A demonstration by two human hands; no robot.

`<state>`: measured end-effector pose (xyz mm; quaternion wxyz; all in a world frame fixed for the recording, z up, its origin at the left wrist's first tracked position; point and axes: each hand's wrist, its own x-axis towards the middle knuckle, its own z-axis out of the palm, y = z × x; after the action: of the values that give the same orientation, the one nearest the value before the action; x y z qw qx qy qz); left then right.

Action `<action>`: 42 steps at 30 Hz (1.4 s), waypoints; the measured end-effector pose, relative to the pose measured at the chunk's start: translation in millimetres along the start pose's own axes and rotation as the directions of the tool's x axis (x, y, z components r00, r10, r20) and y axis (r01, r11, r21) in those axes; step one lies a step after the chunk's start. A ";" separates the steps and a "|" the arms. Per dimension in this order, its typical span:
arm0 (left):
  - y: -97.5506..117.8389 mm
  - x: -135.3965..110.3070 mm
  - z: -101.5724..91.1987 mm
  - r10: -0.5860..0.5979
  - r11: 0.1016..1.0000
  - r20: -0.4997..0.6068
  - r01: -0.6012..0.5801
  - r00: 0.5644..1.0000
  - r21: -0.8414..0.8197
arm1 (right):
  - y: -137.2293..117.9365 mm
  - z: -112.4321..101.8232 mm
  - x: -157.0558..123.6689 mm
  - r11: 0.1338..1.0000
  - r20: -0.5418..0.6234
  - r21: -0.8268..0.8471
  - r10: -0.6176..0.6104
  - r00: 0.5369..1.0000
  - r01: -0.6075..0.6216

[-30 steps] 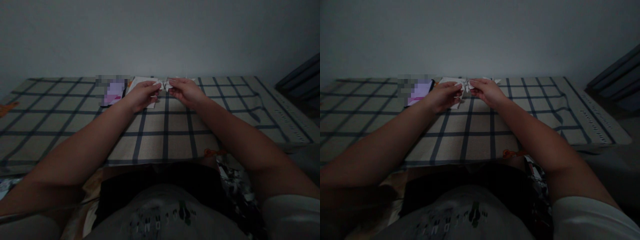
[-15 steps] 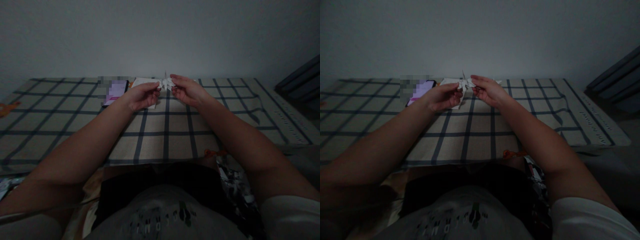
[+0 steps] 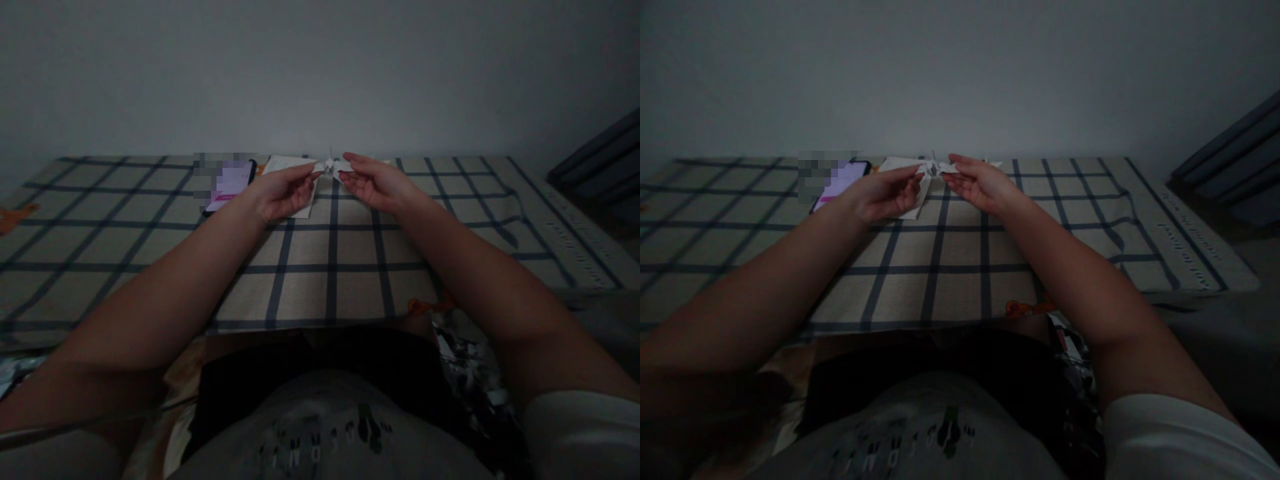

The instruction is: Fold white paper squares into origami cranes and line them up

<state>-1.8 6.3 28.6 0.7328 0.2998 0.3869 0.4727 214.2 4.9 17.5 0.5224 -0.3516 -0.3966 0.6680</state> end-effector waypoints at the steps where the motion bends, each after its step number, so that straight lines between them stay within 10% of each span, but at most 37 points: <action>1: -0.2 2.0 -1.1 0.022 1.000 -0.008 -0.022 1.000 0.002 | -0.5 -1.1 0.7 1.000 0.000 -0.003 0.004 1.000 -0.004; 18: 1.1 -5.7 -0.1 0.193 0.978 -0.081 -0.185 0.978 0.098 | -24.9 -16.3 1.3 0.984 -0.135 -0.133 -0.140 0.981 0.122; 36: -8.2 -4.2 -1.9 0.195 0.968 0.022 -0.196 0.981 0.159 | -67.0 -108.1 20.2 0.895 -0.605 -0.430 -0.385 0.697 0.120; 42: -9.4 -5.1 -2.1 0.193 0.965 0.023 -0.195 0.981 0.175 | -49.8 -106.2 22.1 0.882 -0.601 -0.471 -0.340 0.723 0.023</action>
<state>-0.6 -1.8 21.4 0.6548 0.4012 0.3937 0.5052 324.4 50.8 14.4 0.6026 -0.6317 -0.3535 0.3359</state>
